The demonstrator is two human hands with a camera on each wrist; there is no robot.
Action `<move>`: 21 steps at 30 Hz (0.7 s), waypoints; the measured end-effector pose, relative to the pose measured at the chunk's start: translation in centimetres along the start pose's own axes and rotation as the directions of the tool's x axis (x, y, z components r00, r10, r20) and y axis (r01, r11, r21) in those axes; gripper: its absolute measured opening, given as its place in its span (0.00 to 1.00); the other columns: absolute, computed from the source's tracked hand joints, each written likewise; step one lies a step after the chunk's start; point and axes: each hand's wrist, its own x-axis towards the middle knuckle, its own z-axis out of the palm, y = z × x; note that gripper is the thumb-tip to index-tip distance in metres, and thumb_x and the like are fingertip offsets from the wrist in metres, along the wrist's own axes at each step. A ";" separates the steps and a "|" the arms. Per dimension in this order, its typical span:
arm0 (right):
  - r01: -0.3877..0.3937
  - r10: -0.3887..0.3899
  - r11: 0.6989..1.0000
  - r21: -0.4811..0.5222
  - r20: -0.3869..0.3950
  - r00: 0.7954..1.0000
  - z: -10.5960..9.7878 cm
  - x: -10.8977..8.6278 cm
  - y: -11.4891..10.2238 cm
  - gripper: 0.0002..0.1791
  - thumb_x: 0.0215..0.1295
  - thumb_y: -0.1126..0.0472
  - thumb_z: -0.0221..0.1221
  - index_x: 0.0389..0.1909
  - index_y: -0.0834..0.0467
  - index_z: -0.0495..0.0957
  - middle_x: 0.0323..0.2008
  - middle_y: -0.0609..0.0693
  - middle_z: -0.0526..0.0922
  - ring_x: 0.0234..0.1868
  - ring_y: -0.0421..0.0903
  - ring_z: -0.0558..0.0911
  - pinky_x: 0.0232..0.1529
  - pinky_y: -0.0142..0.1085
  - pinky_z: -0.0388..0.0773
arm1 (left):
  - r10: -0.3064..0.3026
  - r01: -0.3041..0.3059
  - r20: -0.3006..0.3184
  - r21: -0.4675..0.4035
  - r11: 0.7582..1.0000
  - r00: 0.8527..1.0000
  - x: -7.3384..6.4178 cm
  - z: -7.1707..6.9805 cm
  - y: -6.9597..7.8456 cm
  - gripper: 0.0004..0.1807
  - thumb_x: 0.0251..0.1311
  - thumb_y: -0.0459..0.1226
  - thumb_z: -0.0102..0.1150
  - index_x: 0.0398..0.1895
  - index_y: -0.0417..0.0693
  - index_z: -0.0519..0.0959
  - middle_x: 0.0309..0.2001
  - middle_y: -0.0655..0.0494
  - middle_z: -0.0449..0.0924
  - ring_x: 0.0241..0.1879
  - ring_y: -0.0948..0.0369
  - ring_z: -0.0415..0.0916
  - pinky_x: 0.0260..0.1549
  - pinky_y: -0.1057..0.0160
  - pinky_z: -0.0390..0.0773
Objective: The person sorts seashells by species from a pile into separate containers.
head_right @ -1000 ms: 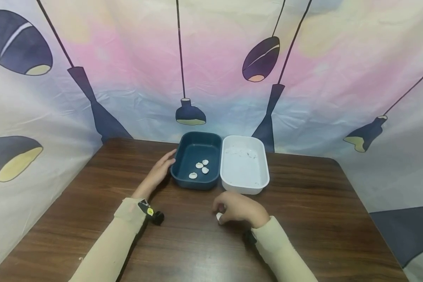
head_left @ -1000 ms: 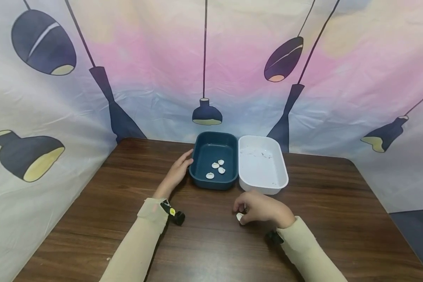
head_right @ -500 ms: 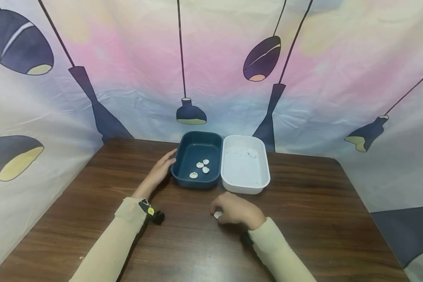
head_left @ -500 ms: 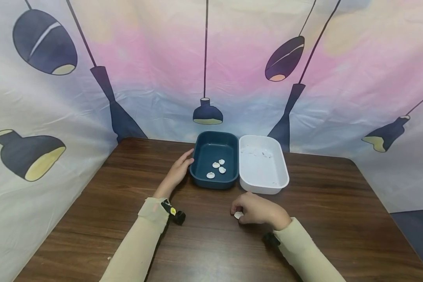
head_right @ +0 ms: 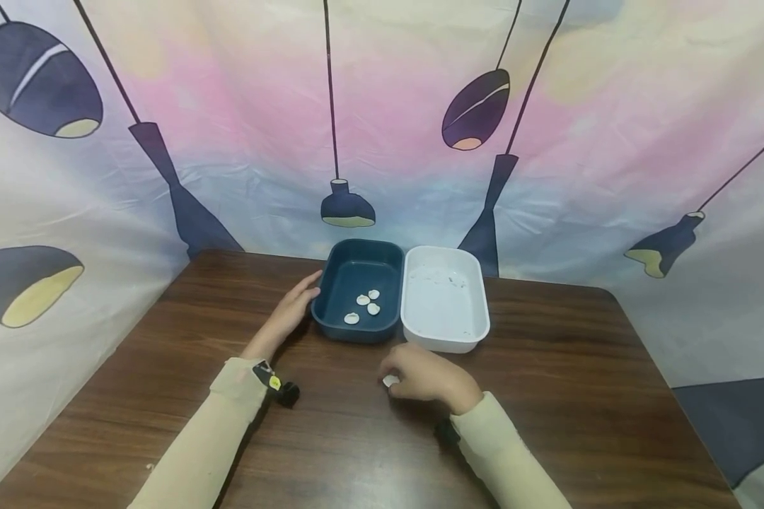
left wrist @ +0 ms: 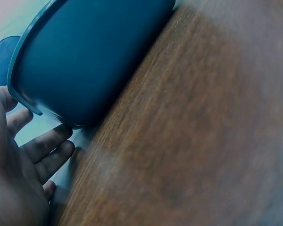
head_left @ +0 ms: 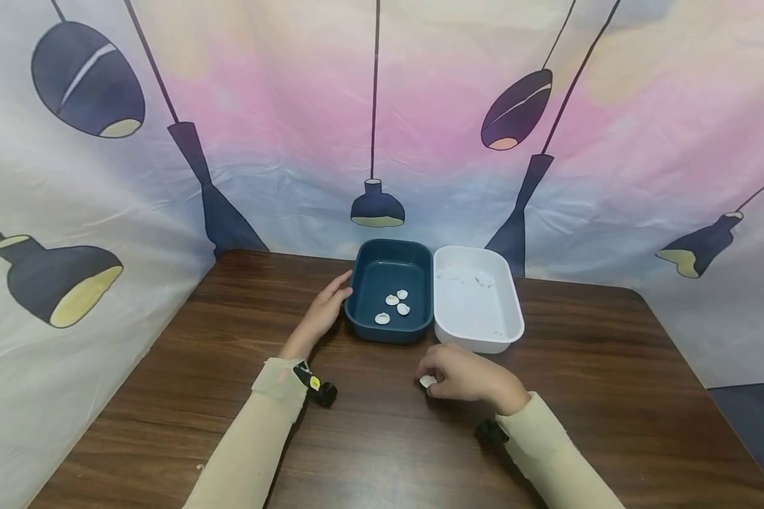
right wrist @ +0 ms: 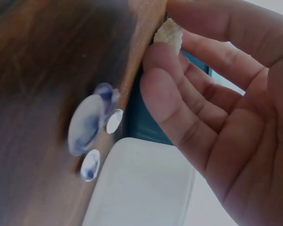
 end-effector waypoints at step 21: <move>0.025 -0.024 0.999 -0.048 0.020 1.000 -2.5 2.8 -1.0 0.13 0.63 0.71 0.63 0.47 0.62 0.89 0.37 0.46 0.86 0.35 0.43 0.80 0.40 0.35 0.80 | 0.008 -0.008 -0.014 0.010 1.000 1.000 0.2 0.0 -0.3 0.32 0.83 0.49 0.41 0.86 0.59 0.57 0.84 0.48 0.51 0.82 0.44 0.50 0.77 0.37 0.52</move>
